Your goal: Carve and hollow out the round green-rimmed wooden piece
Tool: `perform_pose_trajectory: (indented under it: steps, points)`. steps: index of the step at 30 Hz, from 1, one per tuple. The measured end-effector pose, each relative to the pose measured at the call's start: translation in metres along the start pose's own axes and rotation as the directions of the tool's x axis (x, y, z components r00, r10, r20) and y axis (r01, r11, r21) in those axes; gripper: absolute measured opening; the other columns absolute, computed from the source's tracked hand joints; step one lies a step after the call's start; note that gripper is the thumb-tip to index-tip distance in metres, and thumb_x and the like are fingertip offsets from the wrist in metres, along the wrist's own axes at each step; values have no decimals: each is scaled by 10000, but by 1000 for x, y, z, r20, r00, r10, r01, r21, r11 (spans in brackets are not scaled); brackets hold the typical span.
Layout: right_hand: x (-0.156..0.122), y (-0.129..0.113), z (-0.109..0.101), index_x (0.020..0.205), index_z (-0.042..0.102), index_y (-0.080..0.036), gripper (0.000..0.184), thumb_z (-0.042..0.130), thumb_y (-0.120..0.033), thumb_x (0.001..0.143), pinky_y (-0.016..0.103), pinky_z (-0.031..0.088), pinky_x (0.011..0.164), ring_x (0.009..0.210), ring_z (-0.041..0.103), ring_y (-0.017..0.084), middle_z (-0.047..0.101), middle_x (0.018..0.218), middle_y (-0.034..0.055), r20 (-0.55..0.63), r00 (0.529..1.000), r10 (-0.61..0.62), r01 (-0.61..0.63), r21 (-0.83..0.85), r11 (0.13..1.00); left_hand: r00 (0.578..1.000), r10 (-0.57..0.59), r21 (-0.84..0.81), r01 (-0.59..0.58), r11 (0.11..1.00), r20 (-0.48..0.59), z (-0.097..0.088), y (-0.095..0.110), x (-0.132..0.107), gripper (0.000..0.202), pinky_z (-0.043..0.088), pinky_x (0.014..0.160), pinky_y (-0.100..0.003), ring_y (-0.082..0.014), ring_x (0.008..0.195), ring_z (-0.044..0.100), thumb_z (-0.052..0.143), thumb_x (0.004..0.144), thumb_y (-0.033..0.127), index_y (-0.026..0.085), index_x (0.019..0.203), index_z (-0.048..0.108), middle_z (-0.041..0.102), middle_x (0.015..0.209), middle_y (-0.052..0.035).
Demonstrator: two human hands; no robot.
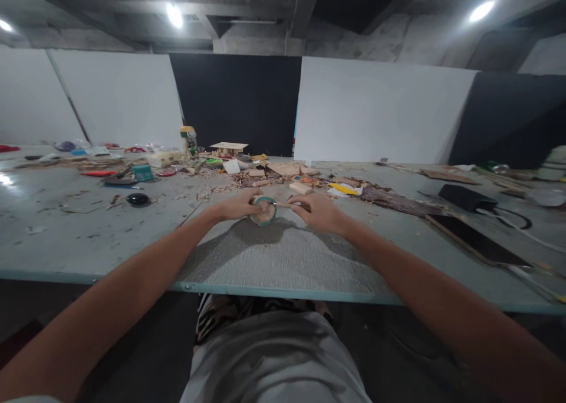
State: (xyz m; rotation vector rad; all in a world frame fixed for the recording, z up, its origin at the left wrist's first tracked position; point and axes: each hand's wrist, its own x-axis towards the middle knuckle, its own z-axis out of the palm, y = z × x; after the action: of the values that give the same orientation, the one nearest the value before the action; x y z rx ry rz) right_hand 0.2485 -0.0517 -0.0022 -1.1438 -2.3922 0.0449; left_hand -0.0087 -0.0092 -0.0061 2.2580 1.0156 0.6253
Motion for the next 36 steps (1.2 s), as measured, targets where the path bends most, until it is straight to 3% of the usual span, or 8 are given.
perform_pose_trajectory:
  steps: [4,9,12,18,23,27,29,36]
  points:
    - [1,-1,3,1125,741,-144,355,461,-283,956,277,340,632,686,579,168,743,911,94,31,999,19,-19,13,1000,999,20,104,-16,994,-40,3,2,0,447,461,719,-309,-249,914,606,724,754,497,179,1020,557,609,1021,-93]
    - [2,0,3,1062,755,-144,353,449,-294,967,282,365,663,786,632,199,754,996,104,46,998,33,-33,-3,999,994,107,-134,-110,985,-28,4,-9,5,490,504,811,-308,-259,1065,623,734,781,364,228,1234,607,620,1252,-114]
    - [0,-3,4,1085,734,-139,322,468,-264,953,289,376,695,831,636,211,747,1027,110,26,999,25,-25,-16,1000,999,51,-289,-54,956,-20,4,-14,6,485,531,764,-301,-232,971,653,749,769,319,233,1233,637,666,1160,-98]
    - [-3,-13,9,1110,627,-147,279,419,-278,979,301,365,682,763,565,191,670,905,85,-75,996,38,-31,90,995,1000,-21,-749,6,662,-12,5,-6,4,625,576,860,-400,-238,1008,680,752,739,171,252,1329,562,672,1189,-97]
    - [-3,-23,8,970,579,-184,281,337,-319,1019,301,374,658,730,502,177,546,838,51,58,996,64,-78,282,956,999,28,-847,21,532,42,9,3,4,634,557,863,-341,-224,1013,701,720,732,93,244,1324,552,654,1294,-113]
    - [-4,-29,7,945,559,-193,299,332,-364,1039,263,353,543,566,412,131,441,692,-6,187,973,135,-210,473,856,999,-22,-874,-15,486,-29,13,1,9,380,550,743,-295,-201,824,713,632,874,350,146,1194,633,741,1055,-140]
    - [-4,-31,7,954,548,-193,289,348,-383,1041,244,324,482,495,356,108,398,641,-33,228,960,162,-262,529,807,996,-61,-869,-33,494,-73,14,0,11,418,549,699,-299,-205,765,699,508,937,484,116,1036,680,748,940,-149]
    - [-6,-35,11,984,565,-185,296,340,-369,1047,230,310,466,472,349,95,376,604,-50,207,968,141,-232,525,819,973,-157,-828,-54,558,-169,18,8,11,364,565,604,-348,-211,698,647,415,949,372,133,895,685,720,861,-119]
